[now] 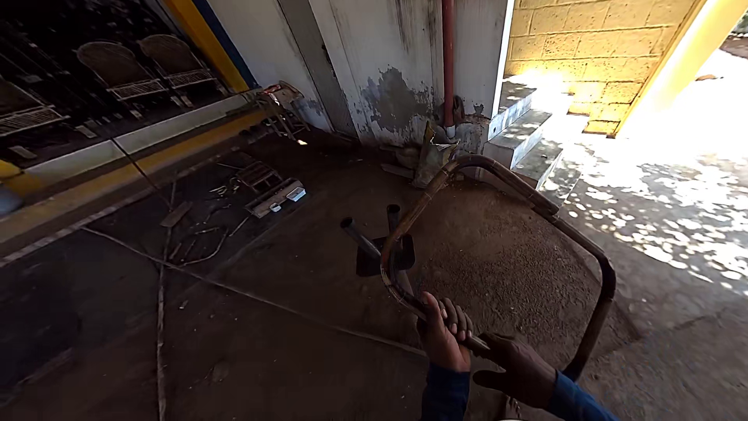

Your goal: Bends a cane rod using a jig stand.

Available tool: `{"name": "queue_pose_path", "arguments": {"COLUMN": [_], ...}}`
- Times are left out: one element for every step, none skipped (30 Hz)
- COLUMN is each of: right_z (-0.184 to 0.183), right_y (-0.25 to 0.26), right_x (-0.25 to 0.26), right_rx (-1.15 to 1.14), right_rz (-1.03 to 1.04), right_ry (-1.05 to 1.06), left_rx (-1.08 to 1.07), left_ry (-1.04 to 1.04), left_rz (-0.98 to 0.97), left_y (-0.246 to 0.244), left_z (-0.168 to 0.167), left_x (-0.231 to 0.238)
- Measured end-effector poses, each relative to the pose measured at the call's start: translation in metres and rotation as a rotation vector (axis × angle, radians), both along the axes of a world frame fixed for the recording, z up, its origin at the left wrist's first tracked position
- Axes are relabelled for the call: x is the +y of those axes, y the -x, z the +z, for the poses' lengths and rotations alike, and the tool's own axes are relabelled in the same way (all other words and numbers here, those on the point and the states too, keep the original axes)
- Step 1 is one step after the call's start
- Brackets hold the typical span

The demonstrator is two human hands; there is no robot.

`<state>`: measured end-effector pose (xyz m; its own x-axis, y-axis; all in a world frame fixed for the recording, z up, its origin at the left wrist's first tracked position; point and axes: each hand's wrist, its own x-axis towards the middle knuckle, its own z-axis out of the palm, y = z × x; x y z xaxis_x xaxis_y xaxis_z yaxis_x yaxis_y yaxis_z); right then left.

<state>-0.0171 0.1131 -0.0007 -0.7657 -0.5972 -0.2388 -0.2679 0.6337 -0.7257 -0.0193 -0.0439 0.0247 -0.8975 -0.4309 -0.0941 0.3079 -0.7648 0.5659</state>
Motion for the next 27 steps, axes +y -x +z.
{"name": "queue_pose_path", "arguments": {"right_z": [-0.009, -0.013, -0.015, -0.018, -0.019, -0.017, -0.012, -0.006, 0.002, 0.009, 0.016, 0.021, 0.026, 0.030, 0.033, 0.036, 0.037, 0.037, 0.035, 0.031, 0.026, 0.021, 0.016, 0.013, 0.010, 0.008, 0.006], "right_y": [-0.002, -0.001, 0.000, 0.002, 0.004, 0.009, 0.016, 0.025, 0.034, 0.044, 0.053, 0.064, 0.075, 0.087, 0.098, 0.108, 0.115, 0.122, 0.130, 0.138, 0.142, 0.140, 0.133, 0.128, 0.124, 0.119, 0.113], "right_x": [-0.014, -0.024, -0.031, -0.037, -0.040, -0.039, -0.036, -0.033, -0.030, -0.027, -0.024, -0.022, -0.021, -0.020, -0.021, -0.022, -0.024, -0.024, -0.026, -0.029, -0.032, -0.035, -0.038, -0.040, -0.043, -0.046, -0.048], "right_rx": [-0.013, 0.005, 0.058, 0.128, 0.173, 0.194, 0.211, 0.225, 0.232, 0.239, 0.250, 0.254, 0.255, 0.264, 0.265, 0.250, 0.229, 0.208, 0.182, 0.158, 0.134, 0.094, 0.053, 0.027, 0.001, -0.043, -0.070], "right_rz": [-0.052, -0.101, -0.134, -0.154, -0.158, -0.145, -0.121, -0.091, -0.057, -0.023, 0.005, 0.025, 0.042, 0.062, 0.080, 0.097, 0.110, 0.121, 0.132, 0.139, 0.140, 0.139, 0.134, 0.124, 0.108, 0.086, 0.068], "right_ry": [-0.038, -0.075, -0.108, -0.133, -0.168, -0.213, -0.256, -0.294, -0.320, -0.341, -0.362, -0.380, -0.398, -0.415, -0.435, -0.464, -0.492, -0.511, -0.530, -0.551, -0.571, -0.595, -0.612, -0.620, -0.621, -0.628, -0.639], "left_rx": [0.064, 0.139, 0.213, 0.263, 0.285, 0.287, 0.289, 0.298, 0.310, 0.320, 0.324, 0.322, 0.315, 0.308, 0.298, 0.276, 0.241, 0.213, 0.193, 0.176, 0.148, 0.113, 0.064, 0.026, 0.000, -0.032, -0.057], "left_ry": [-0.014, -0.014, -0.005, 0.003, 0.002, -0.007, -0.028, -0.051, -0.071, -0.084, -0.102, -0.130, -0.164, -0.198, -0.230, -0.253, -0.283, -0.310, -0.330, -0.351, -0.371, -0.394, -0.419, -0.433, -0.440, -0.445, -0.449], "left_rz": [-0.003, -0.020, -0.054, -0.090, -0.112, -0.119, -0.117, -0.117, -0.124, -0.129, -0.138, -0.153, -0.169, -0.178, -0.184, -0.185, -0.183, -0.187, -0.197, -0.208, -0.213, -0.219, -0.214, -0.214, -0.227, -0.241, -0.264], "left_y": [-0.002, -0.003, -0.003, -0.003, -0.003, -0.002, 0.000, 0.004, 0.007, 0.011, 0.016, 0.022, 0.030, 0.039, 0.047, 0.055, 0.062, 0.067, 0.073, 0.080, 0.085, 0.086, 0.084, 0.084, 0.087, 0.089, 0.090], "left_z": [-0.003, -0.008, -0.013, -0.016, -0.017, -0.017, -0.016, -0.014, -0.012, -0.009, -0.007, -0.004, -0.003, -0.002, -0.003, -0.004, -0.005, -0.009, -0.013, -0.020, -0.026, -0.034, -0.040, -0.045, -0.048, -0.053, -0.058], "left_x": [-0.004, -0.011, -0.019, -0.029, -0.039, -0.049, -0.059, -0.070, -0.082, -0.093, -0.102, -0.110, -0.117, -0.122, -0.125, -0.127, -0.128, -0.129, -0.132, -0.135, -0.138, -0.141, -0.142, -0.144, -0.147, -0.150, -0.152]}}
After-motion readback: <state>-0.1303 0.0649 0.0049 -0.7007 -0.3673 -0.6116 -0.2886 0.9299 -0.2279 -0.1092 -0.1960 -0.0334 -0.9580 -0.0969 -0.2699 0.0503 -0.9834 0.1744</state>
